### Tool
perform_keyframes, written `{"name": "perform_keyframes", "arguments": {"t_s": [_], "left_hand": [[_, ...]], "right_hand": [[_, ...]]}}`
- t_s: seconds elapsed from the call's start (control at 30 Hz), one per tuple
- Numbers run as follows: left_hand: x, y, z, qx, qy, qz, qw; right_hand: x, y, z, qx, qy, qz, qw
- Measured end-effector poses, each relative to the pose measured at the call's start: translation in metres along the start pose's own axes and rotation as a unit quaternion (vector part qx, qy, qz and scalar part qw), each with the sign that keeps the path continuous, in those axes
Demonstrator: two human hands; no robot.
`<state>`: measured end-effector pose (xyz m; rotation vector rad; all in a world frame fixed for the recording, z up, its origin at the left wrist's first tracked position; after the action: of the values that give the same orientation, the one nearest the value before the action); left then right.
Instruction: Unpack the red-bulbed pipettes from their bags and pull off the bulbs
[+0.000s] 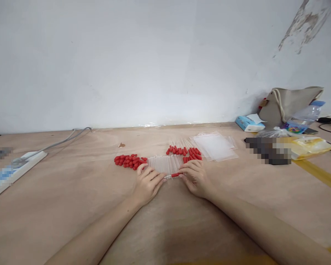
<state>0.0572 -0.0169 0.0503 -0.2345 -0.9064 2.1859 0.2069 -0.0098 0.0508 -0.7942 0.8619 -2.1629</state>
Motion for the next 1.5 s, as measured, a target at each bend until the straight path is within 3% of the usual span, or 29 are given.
{"name": "perform_keyframes", "arguments": {"t_s": [0.2, 0.47, 0.67, 0.77, 0.87, 1.0, 1.1, 1.23, 1.5], "left_hand": [[-0.002, -0.001, 0.002, -0.001, 0.007, 0.001, 1.000], [-0.005, 0.006, 0.008, 0.017, 0.010, -0.023, 1.000], [-0.006, 0.008, 0.009, 0.018, 0.009, -0.029, 0.999], [0.011, 0.015, 0.016, 0.000, -0.005, -0.006, 1.000], [0.040, 0.028, 0.026, -0.026, -0.033, 0.050, 0.998], [0.059, 0.038, 0.025, -0.025, 0.006, 0.095, 0.995], [0.061, 0.035, 0.019, -0.023, 0.023, 0.118, 0.993], [0.061, 0.027, 0.013, -0.047, 0.005, 0.105, 0.993], [0.058, 0.012, 0.005, -0.081, 0.013, 0.069, 0.994]], "right_hand": [[0.010, 0.000, -0.009, 0.021, 0.074, 0.041, 0.996], [0.024, 0.003, -0.015, 0.074, 0.096, 0.104, 0.987], [0.030, 0.005, -0.013, 0.076, 0.098, 0.104, 0.987], [0.013, 0.008, 0.000, 0.062, 0.105, 0.074, 0.990], [-0.024, 0.013, 0.020, 0.016, 0.104, -0.018, 0.994], [-0.043, 0.016, 0.025, -0.015, -0.015, -0.048, 0.999], [-0.042, 0.013, 0.024, -0.050, -0.056, -0.053, 0.996], [-0.044, 0.012, 0.028, -0.087, -0.033, -0.070, 0.993], [-0.057, 0.015, 0.032, -0.080, 0.003, -0.112, 0.991]]}}
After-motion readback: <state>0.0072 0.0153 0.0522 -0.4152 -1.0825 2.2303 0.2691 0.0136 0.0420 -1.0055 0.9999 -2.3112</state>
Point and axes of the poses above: each hand's wrist, its own y-axis away from the middle knuckle, its own z-axis out of the back of the hand, x = y × z, the point moved 8 cm from there along -y, towards the middle knuckle, and after that the axes turned 3 degrees about -y, right-handed, at the moved point
